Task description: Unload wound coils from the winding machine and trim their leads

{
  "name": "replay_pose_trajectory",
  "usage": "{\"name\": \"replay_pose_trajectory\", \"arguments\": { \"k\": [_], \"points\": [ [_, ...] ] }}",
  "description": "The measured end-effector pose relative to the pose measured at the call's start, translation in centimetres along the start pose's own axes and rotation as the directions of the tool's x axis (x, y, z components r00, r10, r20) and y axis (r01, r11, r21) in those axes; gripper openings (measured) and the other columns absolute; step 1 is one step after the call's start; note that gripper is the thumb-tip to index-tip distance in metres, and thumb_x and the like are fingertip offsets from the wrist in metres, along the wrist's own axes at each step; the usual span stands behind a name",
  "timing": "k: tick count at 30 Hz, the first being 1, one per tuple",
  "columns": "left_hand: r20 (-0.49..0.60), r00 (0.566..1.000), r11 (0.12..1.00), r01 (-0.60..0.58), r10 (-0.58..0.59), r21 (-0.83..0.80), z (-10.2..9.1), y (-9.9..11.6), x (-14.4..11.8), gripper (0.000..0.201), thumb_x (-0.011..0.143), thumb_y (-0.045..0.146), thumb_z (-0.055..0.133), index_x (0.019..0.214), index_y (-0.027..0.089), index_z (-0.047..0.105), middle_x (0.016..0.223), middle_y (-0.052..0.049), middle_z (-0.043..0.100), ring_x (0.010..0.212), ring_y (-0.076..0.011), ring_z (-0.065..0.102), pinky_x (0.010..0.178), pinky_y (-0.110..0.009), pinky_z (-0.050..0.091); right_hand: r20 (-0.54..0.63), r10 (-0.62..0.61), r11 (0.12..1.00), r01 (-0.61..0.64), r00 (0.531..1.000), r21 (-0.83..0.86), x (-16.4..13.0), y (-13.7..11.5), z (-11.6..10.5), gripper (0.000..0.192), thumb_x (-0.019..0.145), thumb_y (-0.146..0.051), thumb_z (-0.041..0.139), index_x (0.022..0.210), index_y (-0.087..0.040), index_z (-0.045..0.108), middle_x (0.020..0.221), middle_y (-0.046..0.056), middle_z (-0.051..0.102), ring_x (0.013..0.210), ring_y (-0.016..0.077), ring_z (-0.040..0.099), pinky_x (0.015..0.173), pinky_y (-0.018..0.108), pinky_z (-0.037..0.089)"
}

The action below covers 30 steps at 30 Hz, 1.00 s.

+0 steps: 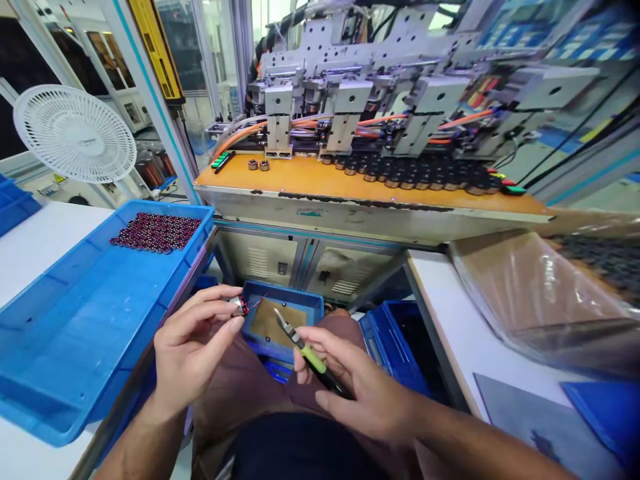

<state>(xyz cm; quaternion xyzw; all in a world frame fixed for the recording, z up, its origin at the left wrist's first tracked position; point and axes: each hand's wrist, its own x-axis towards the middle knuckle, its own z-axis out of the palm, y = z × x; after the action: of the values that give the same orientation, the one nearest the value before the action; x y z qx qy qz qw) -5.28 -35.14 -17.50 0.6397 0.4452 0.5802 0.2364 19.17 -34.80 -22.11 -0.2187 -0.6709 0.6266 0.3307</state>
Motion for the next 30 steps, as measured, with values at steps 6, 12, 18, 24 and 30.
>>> {"name": "replay_pose_trajectory", "arguments": {
  "k": [6,12,18,24,30],
  "points": [
    [0.015,1.0,0.999,0.002,-0.003,0.032,0.6,0.4,-0.2,0.03,0.079,0.002,0.072,0.099,0.024,0.074,0.111,-0.005,0.072,0.106,-0.0184,0.069,0.081,-0.025,0.06,0.054,-0.098,0.995,0.099,0.994,-0.021,1.0,-0.3,-0.4,0.077,0.075,0.0,0.052,0.146,-0.024,0.035,0.118,0.008,0.061,0.11,0.0169,0.061,0.101,0.038,0.046],
    [0.024,1.0,0.999,0.012,-0.013,0.053,0.6,0.5,-0.3,0.031,0.079,0.002,0.072,0.1,0.025,0.074,0.111,-0.004,0.072,0.107,-0.0168,0.069,0.085,-0.024,0.059,0.086,-0.088,0.995,0.083,0.992,0.063,1.7,-0.1,-0.1,0.074,0.076,-0.001,0.051,0.145,-0.023,0.034,0.115,0.008,0.06,0.108,0.0166,0.061,0.097,0.039,0.048],
    [0.032,0.999,0.999,0.025,-0.026,0.045,0.7,0.4,-0.2,0.031,0.079,0.002,0.072,0.1,0.025,0.074,0.111,-0.005,0.072,0.105,-0.0168,0.069,0.083,-0.024,0.06,0.069,-0.039,0.986,0.027,0.997,0.162,1.8,-0.3,-0.1,0.069,0.076,-0.005,0.055,0.141,-0.022,0.039,0.106,0.007,0.058,0.089,0.0133,0.06,0.081,0.033,0.051],
    [0.026,0.999,0.998,0.034,-0.036,0.047,0.8,0.3,-0.2,0.029,0.079,0.004,0.073,0.099,0.024,0.075,0.11,-0.006,0.072,0.106,-0.0198,0.069,0.081,-0.027,0.061,0.053,0.01,0.991,-0.017,0.999,0.136,1.9,-0.6,0.1,0.061,0.08,-0.01,0.058,0.138,-0.022,0.043,0.098,0.005,0.058,0.08,0.0114,0.057,0.075,0.031,0.049],
    [0.028,0.999,0.998,0.028,-0.03,0.062,0.7,0.4,-0.2,0.028,0.079,0.005,0.073,0.099,0.024,0.075,0.109,-0.006,0.073,0.106,-0.0207,0.069,0.083,-0.03,0.061,0.069,0.023,0.989,-0.033,0.997,0.144,1.9,-0.8,0.2,0.064,0.079,-0.009,0.059,0.139,-0.021,0.042,0.098,0.005,0.058,0.079,0.0116,0.056,0.075,0.03,0.049]
  ]
}}
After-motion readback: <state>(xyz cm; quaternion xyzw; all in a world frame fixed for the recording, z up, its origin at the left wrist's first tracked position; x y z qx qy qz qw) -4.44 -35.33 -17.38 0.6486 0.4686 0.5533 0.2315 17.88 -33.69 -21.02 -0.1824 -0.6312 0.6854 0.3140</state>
